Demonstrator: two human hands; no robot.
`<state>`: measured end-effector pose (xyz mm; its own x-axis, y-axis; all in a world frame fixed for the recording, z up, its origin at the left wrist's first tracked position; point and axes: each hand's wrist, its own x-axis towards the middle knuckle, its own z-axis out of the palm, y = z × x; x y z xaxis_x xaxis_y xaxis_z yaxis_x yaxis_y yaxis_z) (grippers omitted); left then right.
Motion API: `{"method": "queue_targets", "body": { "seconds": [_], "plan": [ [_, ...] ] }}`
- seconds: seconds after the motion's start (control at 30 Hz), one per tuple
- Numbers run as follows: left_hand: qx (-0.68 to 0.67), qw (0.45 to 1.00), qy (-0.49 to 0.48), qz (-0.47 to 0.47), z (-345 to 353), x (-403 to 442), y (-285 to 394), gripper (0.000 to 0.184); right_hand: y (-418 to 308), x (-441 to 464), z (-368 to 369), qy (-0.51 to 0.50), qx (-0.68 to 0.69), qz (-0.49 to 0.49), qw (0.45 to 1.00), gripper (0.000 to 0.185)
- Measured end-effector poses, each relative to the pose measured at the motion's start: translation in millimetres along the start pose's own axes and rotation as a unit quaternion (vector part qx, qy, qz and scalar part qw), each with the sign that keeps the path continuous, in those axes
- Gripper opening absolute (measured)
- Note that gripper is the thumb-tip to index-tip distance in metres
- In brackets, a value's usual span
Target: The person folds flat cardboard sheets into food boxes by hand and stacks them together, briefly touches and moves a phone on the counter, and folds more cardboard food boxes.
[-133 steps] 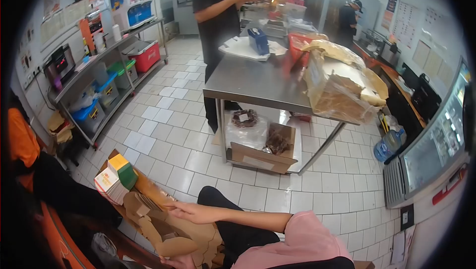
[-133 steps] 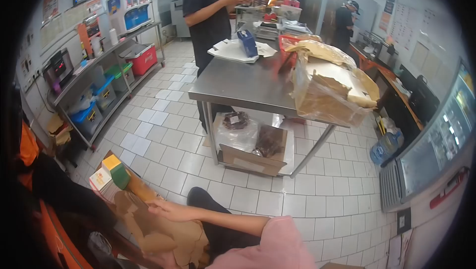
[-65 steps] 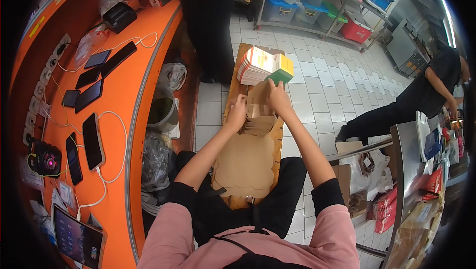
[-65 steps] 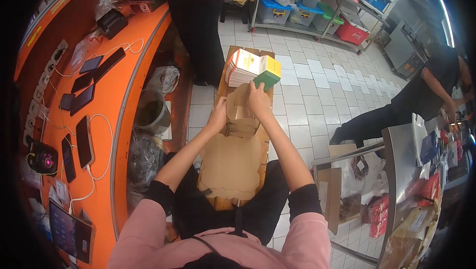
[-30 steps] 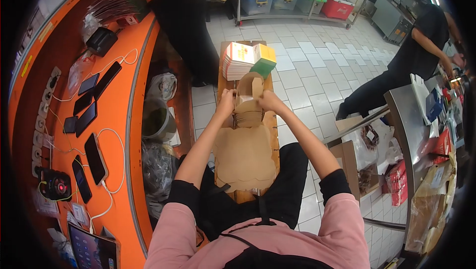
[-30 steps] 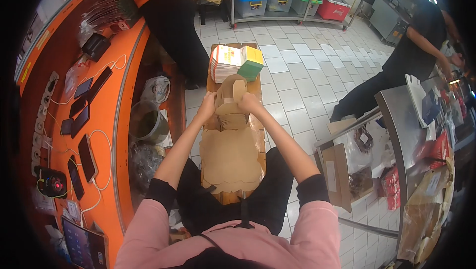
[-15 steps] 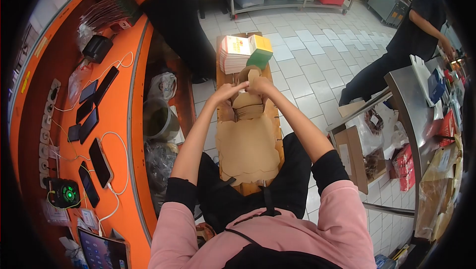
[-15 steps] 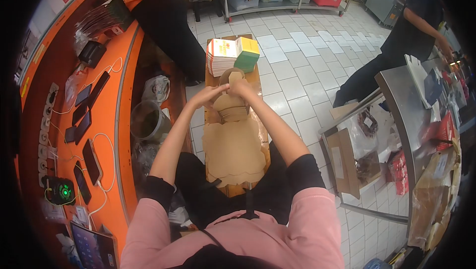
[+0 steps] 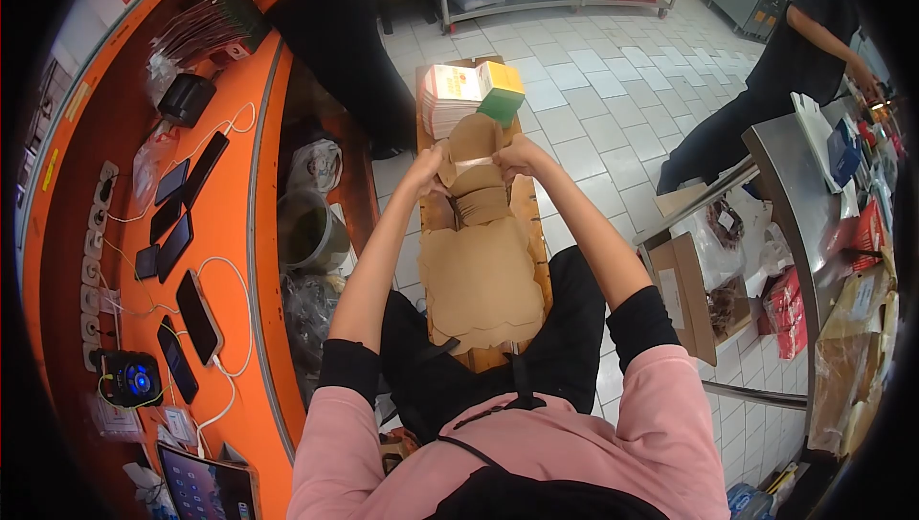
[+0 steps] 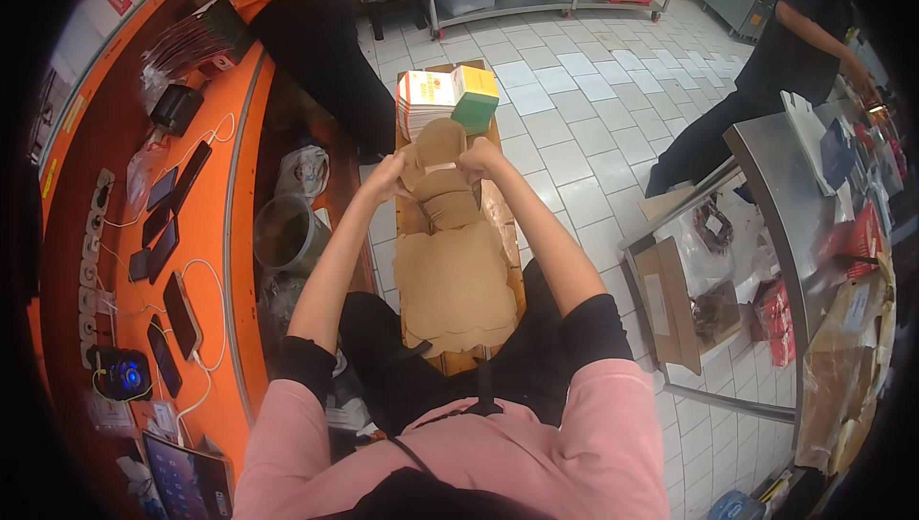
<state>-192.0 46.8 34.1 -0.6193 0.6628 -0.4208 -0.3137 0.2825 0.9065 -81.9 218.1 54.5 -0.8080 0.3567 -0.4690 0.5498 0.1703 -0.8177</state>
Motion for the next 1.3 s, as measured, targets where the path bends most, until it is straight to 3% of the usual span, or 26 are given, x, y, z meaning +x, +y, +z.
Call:
{"method": "queue_targets", "body": {
  "seconds": [0.1, 0.13, 0.17, 0.27, 0.33, 0.4, 0.47, 0.53, 0.57, 0.6, 0.67, 0.8, 0.87, 1.0, 1.03, 1.07, 1.1, 1.13, 1.2, 1.23, 1.3],
  "plan": [
    [0.063, 0.998, 0.018, 0.009, 2.0, 3.9, -5.8, 0.039, 13.3, 7.9, 7.1, 0.039, 0.019, -0.015, 0.999, 0.033],
    [0.242, 0.966, 0.038, 0.085, -2.6, 19.9, -18.6, 0.041, 24.1, 18.8, 9.0, 0.067, 0.023, -0.023, 0.997, 0.040],
    [0.412, 0.896, 0.056, 0.159, -1.6, 22.4, -19.0, 0.042, 26.5, 20.0, 9.5, 0.070, 0.024, -0.022, 0.997, 0.040],
    [0.386, 0.906, 0.089, 0.148, -0.9, 27.1, -24.4, 0.041, 33.3, 19.6, 9.8, 0.025, 0.090, -0.037, 0.995, 0.035],
    [0.359, 0.918, 0.055, 0.163, -13.2, 34.1, -30.8, 0.040, 33.0, 16.4, 8.2, -0.008, 0.199, -0.004, 0.980, 0.039],
    [0.331, 0.926, 0.025, 0.178, -17.5, 33.4, -28.1, 0.039, 30.9, 0.5, 4.1, -0.064, 0.195, -0.022, 0.978, 0.038],
    [0.317, 0.931, 0.056, 0.172, -19.8, 24.9, -25.6, 0.037, 33.1, -10.5, 5.3, -0.124, 0.189, -0.040, 0.973, 0.037],
    [0.343, 0.906, 0.124, 0.215, -18.2, 16.6, -22.2, 0.036, 39.5, -14.0, 9.5, -0.096, -0.083, -0.152, 0.980, 0.033],
    [0.371, 0.874, 0.180, 0.258, -14.8, 12.4, -20.1, 0.036, 50.6, -4.9, 17.1, -0.024, -0.183, -0.233, 0.955, 0.025],
    [0.373, 0.873, 0.180, 0.257, -5.9, 2.0, -12.0, 0.036, 48.6, -11.9, 24.4, -0.024, -0.182, -0.234, 0.955, 0.025],
    [0.388, 0.735, 0.302, 0.468, 20.0, -18.9, 5.7, 0.044, 42.1, -27.0, 41.3, 0.159, -0.267, -0.278, 0.909, 0.018],
    [0.462, 0.729, 0.193, 0.467, 61.6, -52.0, 15.2, 0.050, 36.7, -35.8, 51.8, 0.228, -0.261, -0.249, 0.904, 0.011],
    [0.510, 0.789, 0.187, 0.286, 68.5, -51.3, 10.7, 0.051, 40.5, -39.0, 56.0, 0.247, -0.248, -0.259, 0.900, 0.010],
    [0.560, 0.769, 0.092, 0.295, 68.7, -50.2, 19.0, 0.055, 55.2, -43.0, 50.3, 0.263, -0.279, -0.304, 0.872, 0.011],
    [0.612, 0.727, 0.083, 0.299, 69.8, -46.9, 15.2, 0.051, 59.9, -43.1, 46.9, 0.266, -0.278, -0.303, 0.872, 0.011],
    [0.661, 0.683, 0.073, 0.301, 69.2, -42.3, 9.4, 0.047, 64.1, -45.4, 43.7, 0.268, -0.314, -0.364, 0.835, 0.016],
    [0.662, 0.683, 0.073, 0.300, 66.9, -36.4, 4.7, 0.047, 67.6, -46.8, 40.9, 0.267, -0.349, -0.423, 0.793, 0.023],
    [0.663, 0.679, 0.065, 0.308, 63.9, -30.4, 0.8, 0.040, 70.0, -46.8, 38.4, 0.266, -0.347, -0.423, 0.794, 0.023],
    [0.664, 0.675, 0.057, 0.315, 61.9, -22.2, -3.9, 0.032, 73.7, -46.7, 32.1, 0.270, -0.449, -0.455, 0.720, 0.036],
    [0.655, 0.671, 0.055, 0.343, 62.4, -18.4, -6.9, 0.025, 76.9, -48.6, 29.8, 0.269, -0.449, -0.455, 0.721, 0.036],
    [0.646, 0.664, 0.057, 0.374, 68.5, -17.3, -4.2, 0.018, 78.2, -49.0, 23.6, 0.303, -0.317, -0.499, 0.747, 0.038]
  ]
}}
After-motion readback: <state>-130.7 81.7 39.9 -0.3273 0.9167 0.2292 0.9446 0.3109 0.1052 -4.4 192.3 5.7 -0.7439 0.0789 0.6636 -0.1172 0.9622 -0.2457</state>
